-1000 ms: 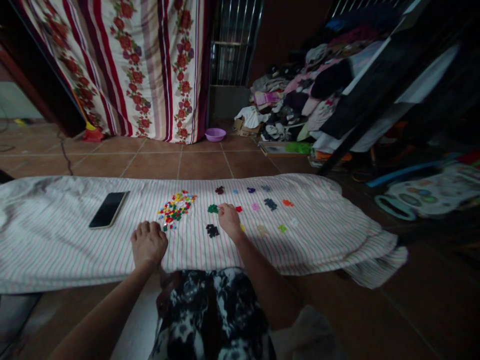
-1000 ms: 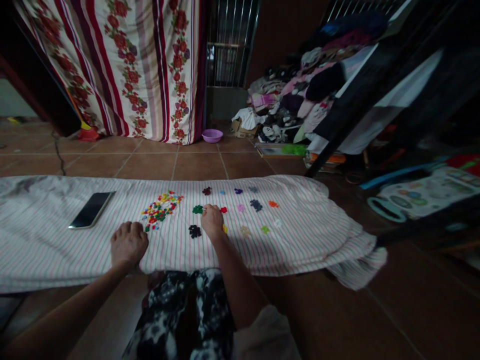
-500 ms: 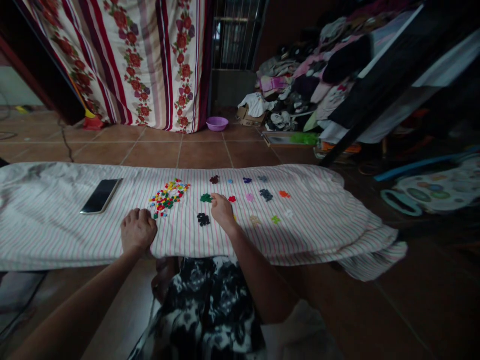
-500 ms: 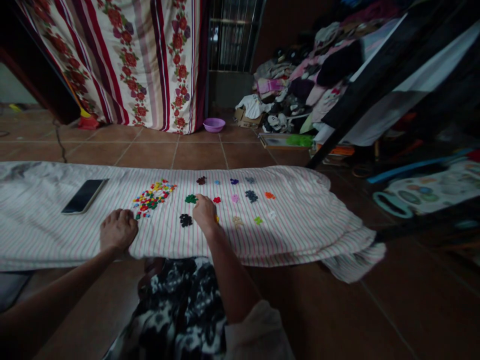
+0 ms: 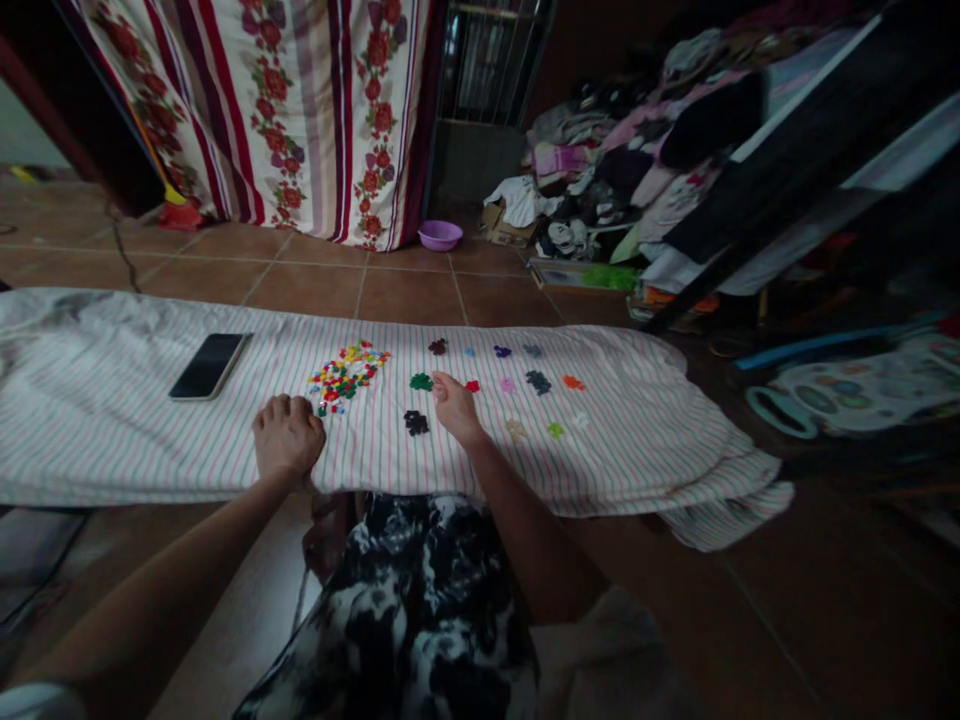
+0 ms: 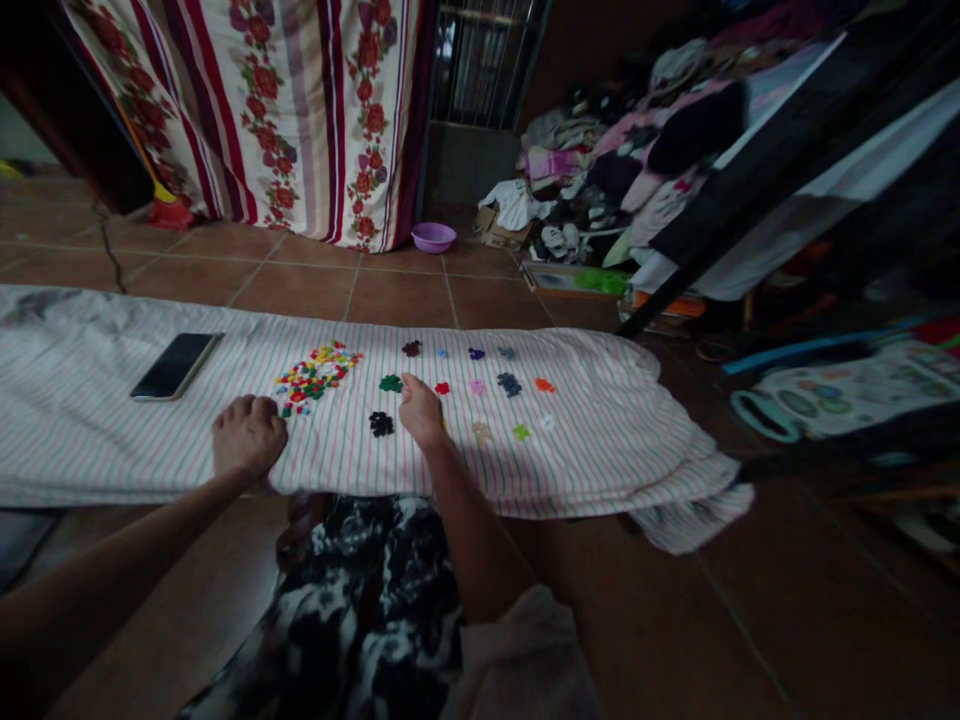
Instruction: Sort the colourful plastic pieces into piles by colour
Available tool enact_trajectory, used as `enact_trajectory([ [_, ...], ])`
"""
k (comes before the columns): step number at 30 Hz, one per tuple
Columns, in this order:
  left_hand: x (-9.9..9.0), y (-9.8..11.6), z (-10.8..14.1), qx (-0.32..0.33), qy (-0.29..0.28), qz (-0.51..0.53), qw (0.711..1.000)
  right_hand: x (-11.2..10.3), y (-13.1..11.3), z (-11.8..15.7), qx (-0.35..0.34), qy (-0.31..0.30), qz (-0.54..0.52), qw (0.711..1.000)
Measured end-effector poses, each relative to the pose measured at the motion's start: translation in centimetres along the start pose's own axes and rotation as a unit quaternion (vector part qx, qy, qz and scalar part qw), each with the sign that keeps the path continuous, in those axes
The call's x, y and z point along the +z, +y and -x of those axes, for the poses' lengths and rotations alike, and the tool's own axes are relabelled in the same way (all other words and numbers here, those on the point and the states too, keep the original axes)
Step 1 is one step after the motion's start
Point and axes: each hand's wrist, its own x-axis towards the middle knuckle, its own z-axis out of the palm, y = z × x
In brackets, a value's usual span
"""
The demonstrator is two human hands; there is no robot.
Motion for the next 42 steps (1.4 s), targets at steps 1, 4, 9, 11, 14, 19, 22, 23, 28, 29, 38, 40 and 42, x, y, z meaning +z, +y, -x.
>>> enact_trajectory([
  [1,0.0,0.0,0.0,-0.001,0.001,0.002,1.0,0.0,0.2,0.1,-0.001,-0.001,-0.012,1.0],
  [4,0.1,-0.1,0.0,-0.004,0.002,0.006,1.0,-0.3,0.2,0.4,0.004,0.013,-0.024,1.0],
  [9,0.3,-0.2,0.0,-0.002,0.007,0.019,1.0,-0.2,-2.2,0.2,-0.036,0.089,0.041,0.995],
  [11,0.4,-0.2,0.0,-0.001,0.011,0.02,1.0,0.6,-3.8,0.0,-0.072,0.09,0.053,0.992],
  [14,0.6,-0.3,0.0,-0.005,0.013,0.028,0.999,2.4,-6.2,0.1,-0.107,0.048,0.061,0.991],
  [19,0.5,-0.3,0.0,-0.007,0.015,0.056,0.998,5.9,-8.9,1.4,-0.129,-0.062,0.082,0.986],
  [22,0.3,-0.3,0.0,-0.007,0.014,0.064,0.998,7.6,-9.7,2.2,-0.126,-0.104,0.096,0.982],
  [23,0.2,-0.3,0.0,-0.007,0.015,0.061,0.998,8.1,-9.9,2.4,-0.124,-0.113,0.096,0.981],
  [28,0.3,-0.3,0.1,-0.002,0.017,0.043,0.999,9.6,-10.6,3.4,-0.099,-0.101,0.105,0.984],
  [29,0.3,-0.3,0.1,-0.002,0.017,0.042,0.999,9.8,-10.7,3.6,-0.1,-0.09,0.111,0.985],
  [38,0.2,-0.4,0.1,0.0,0.002,0.046,0.999,9.9,-12.2,4.8,-0.119,-0.054,0.176,0.976],
  [40,0.3,-0.4,0.1,0.001,0.004,0.044,0.999,10.0,-12.3,4.8,-0.125,-0.057,0.185,0.973],
  [42,0.4,-0.4,0.1,0.002,0.007,0.044,0.999,10.0,-12.4,4.8,-0.133,-0.064,0.19,0.971],
])
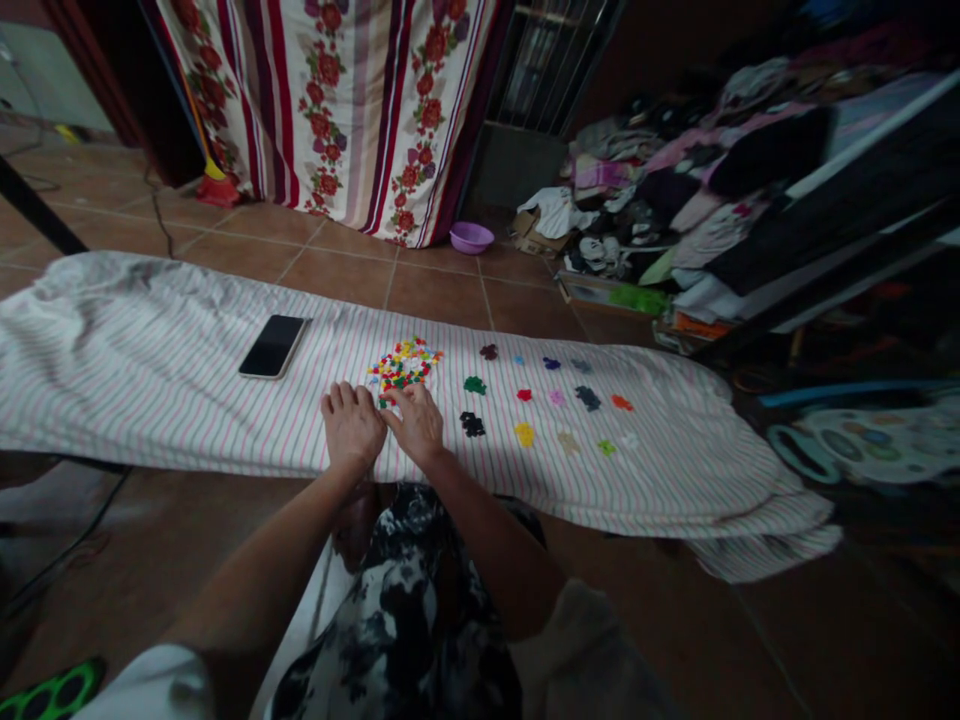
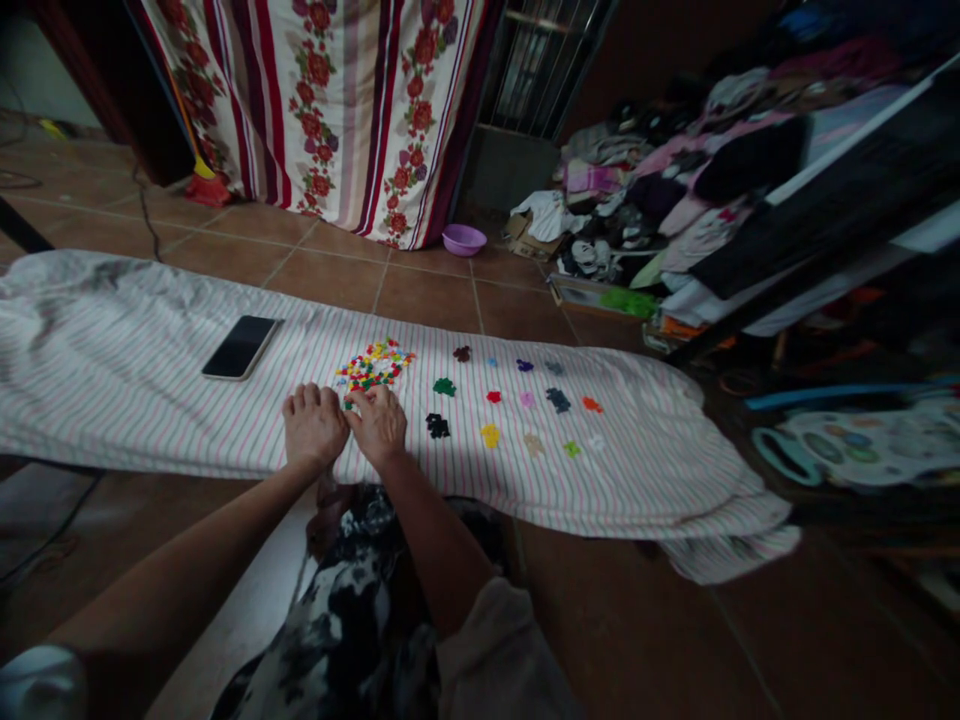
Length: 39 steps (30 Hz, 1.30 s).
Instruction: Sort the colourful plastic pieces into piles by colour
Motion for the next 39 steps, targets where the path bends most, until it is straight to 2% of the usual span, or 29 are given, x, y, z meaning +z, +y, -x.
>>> enact_trajectory([
  [5,-0.2,0.0,0.0,0.0,0.001,0.009,1.0,0.4,0.0,0.0,-0.018,-0.009,-0.012,1.0],
  [11,-0.4,0.0,0.0,0.005,-0.003,-0.004,1.0,0.8,0.2,0.2,-0.017,0.009,-0.032,0.999],
  [18,-0.3,0.0,0.1,0.02,0.015,-0.036,0.999,0.3,0.1,0.4,-0.035,0.019,-0.045,0.998],
  [24,-0.2,0.1,0.1,0.025,0.022,-0.037,0.999,0.2,0.1,0.7,-0.029,0.052,-0.066,0.996],
  [28,-0.1,0.0,0.1,0.027,0.026,-0.045,0.998,0.1,0.4,0.8,-0.014,0.083,-0.122,0.989],
  [32,0.0,0.0,0.1,0.027,0.027,-0.046,0.998,-1.2,2.4,0.3,0.014,0.126,-0.173,0.977],
  [36,0.1,0.0,0.1,0.023,0.018,-0.038,0.999,-3.6,6.7,-1.1,0.064,0.182,-0.18,0.965],
  [39,0.1,0.0,0.0,0.019,0.018,-0.037,0.999,-5.1,10.2,-1.8,0.134,0.214,-0.154,0.955],
])
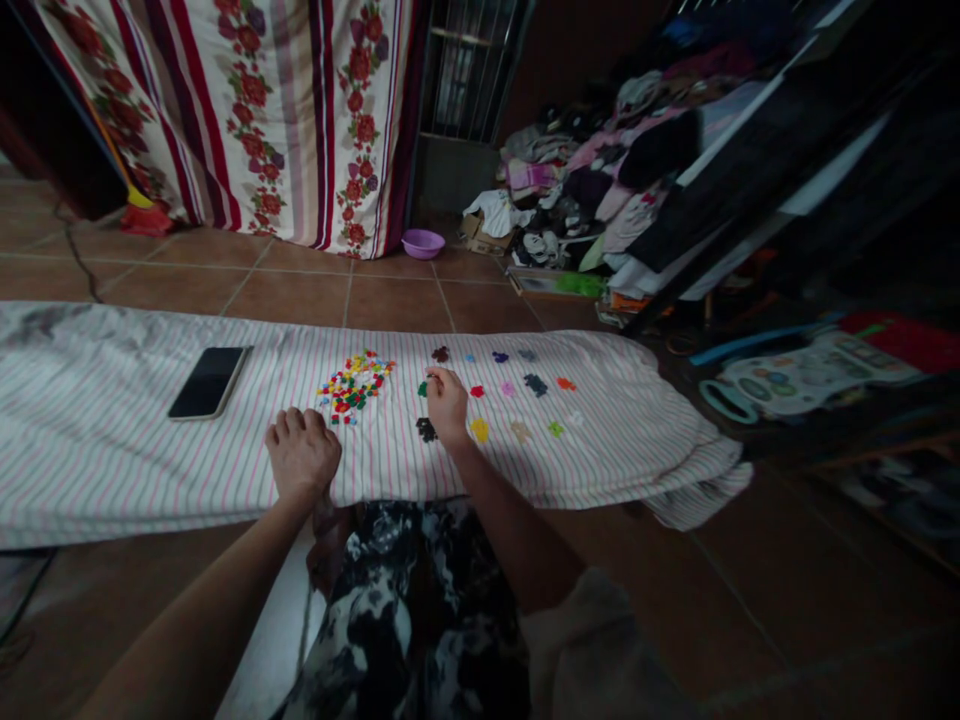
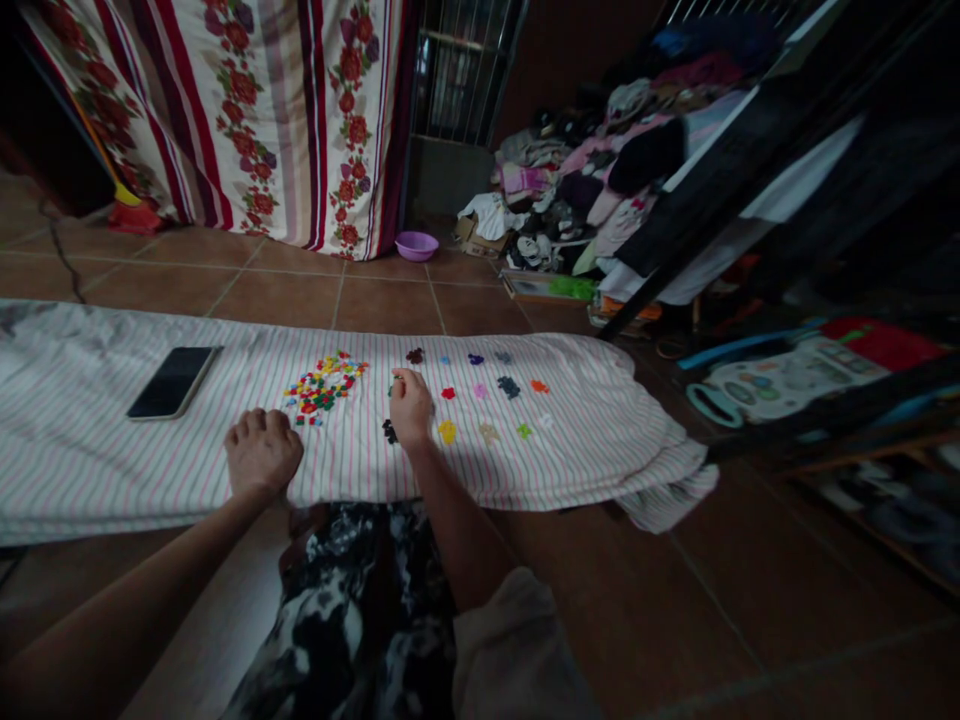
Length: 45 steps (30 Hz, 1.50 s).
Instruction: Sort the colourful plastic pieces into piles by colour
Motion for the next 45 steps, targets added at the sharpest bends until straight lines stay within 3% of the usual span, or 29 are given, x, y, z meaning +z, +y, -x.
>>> enact_trajectory([
  [6,-0.2,0.1,-0.1,0.0,-0.004,-0.006,1.0,-0.9,3.5,-1.4,0.042,-0.023,0.057,0.997],
  [13,-0.4,0.1,-0.1,-0.004,-0.009,-0.001,1.0,0.3,4.7,-1.3,0.035,-0.067,0.082,0.994],
  [18,-0.2,0.1,-0.1,-0.003,-0.009,-0.007,1.0,0.4,4.8,-1.1,0.011,-0.087,0.088,0.992],
  [26,-0.4,0.2,-0.2,-0.005,-0.014,-0.009,1.0,0.5,4.5,-1.4,0.071,-0.097,0.088,0.989],
  [37,-0.2,0.0,-0.1,-0.002,0.004,-0.01,1.0,0.1,5.5,-1.4,0.065,-0.09,0.02,0.994],
  [42,-0.2,0.0,-0.2,-0.002,0.009,-0.001,1.0,-0.2,5.2,-2.0,0.114,-0.098,-0.02,0.988],
  [45,-0.1,0.1,-0.2,-0.009,0.008,0.0,1.0,-0.4,3.6,-1.7,0.046,-0.067,0.005,0.997],
])
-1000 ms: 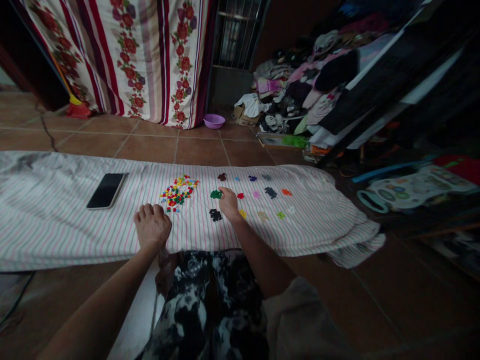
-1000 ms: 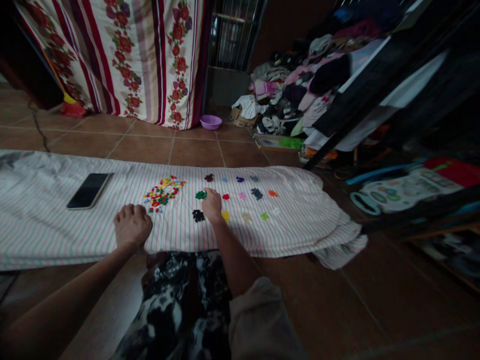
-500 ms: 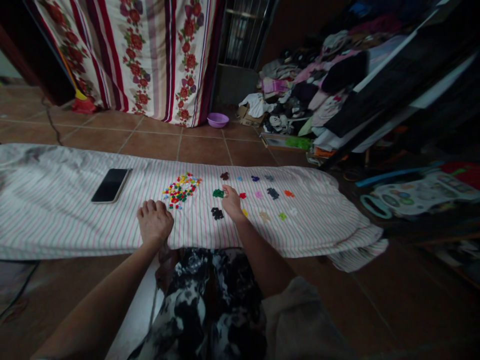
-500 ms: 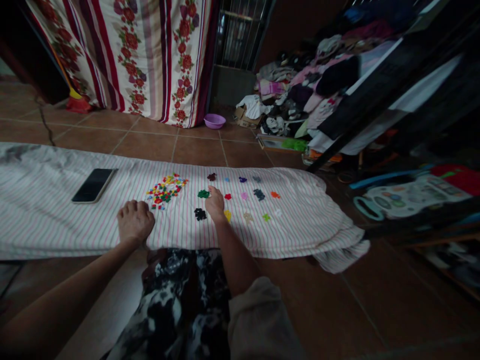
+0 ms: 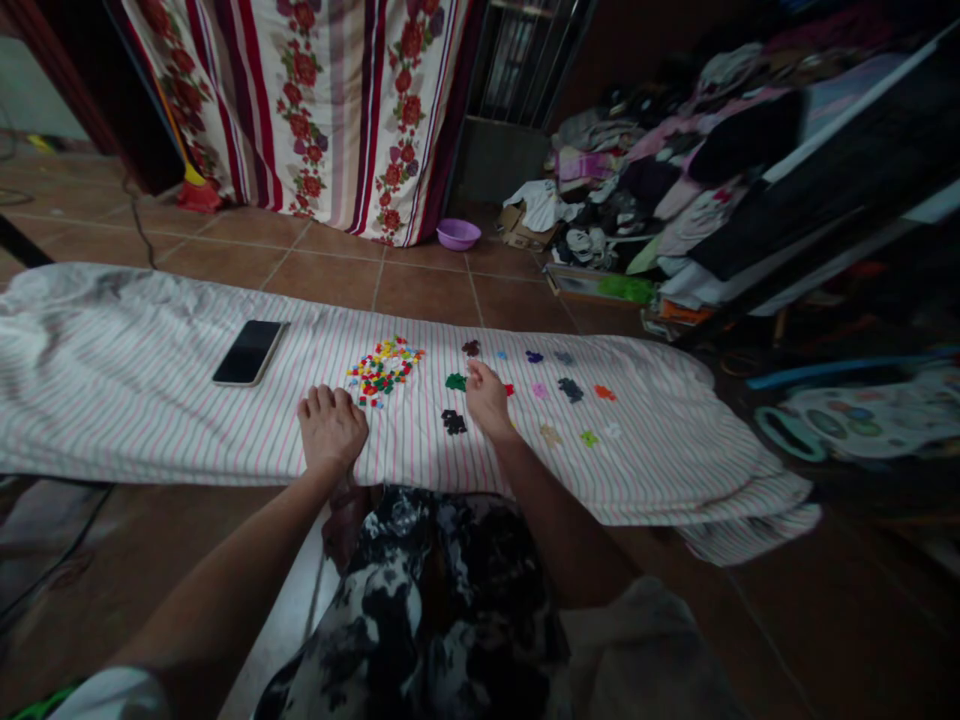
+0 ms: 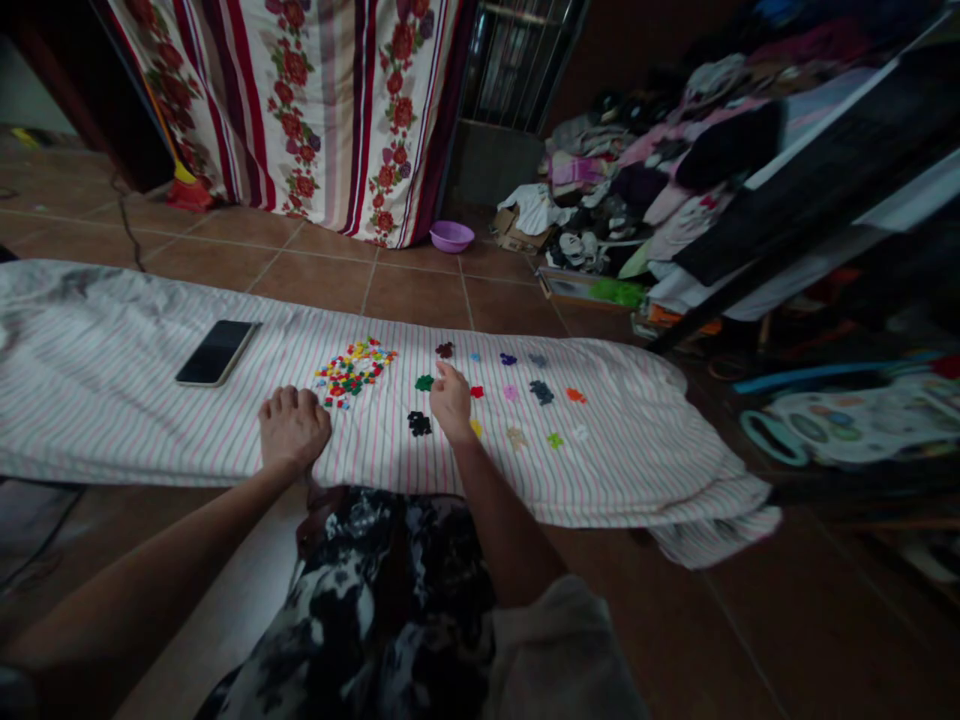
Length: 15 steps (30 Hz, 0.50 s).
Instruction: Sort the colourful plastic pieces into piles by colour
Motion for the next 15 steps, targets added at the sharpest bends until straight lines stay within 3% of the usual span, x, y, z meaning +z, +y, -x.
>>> enact_trajectory([
  [2,0.0,0.0,0.0,-0.003,0.002,-0.001,1.0,0.5,-1.8,0.7,-0.068,0.002,0.025,0.997],
  [5,0.0,0.1,0.0,-0.005,0.004,0.001,1.0,2.3,-4.6,2.2,-0.115,-0.055,0.038,0.991],
  [10,-0.1,0.2,0.0,-0.007,-0.001,0.006,1.0,5.6,-7.7,4.1,-0.092,-0.134,0.086,0.983],
  [15,-0.1,0.2,0.0,-0.006,0.004,-0.006,1.0,6.7,-8.6,4.8,-0.082,-0.16,0.129,0.975],
])
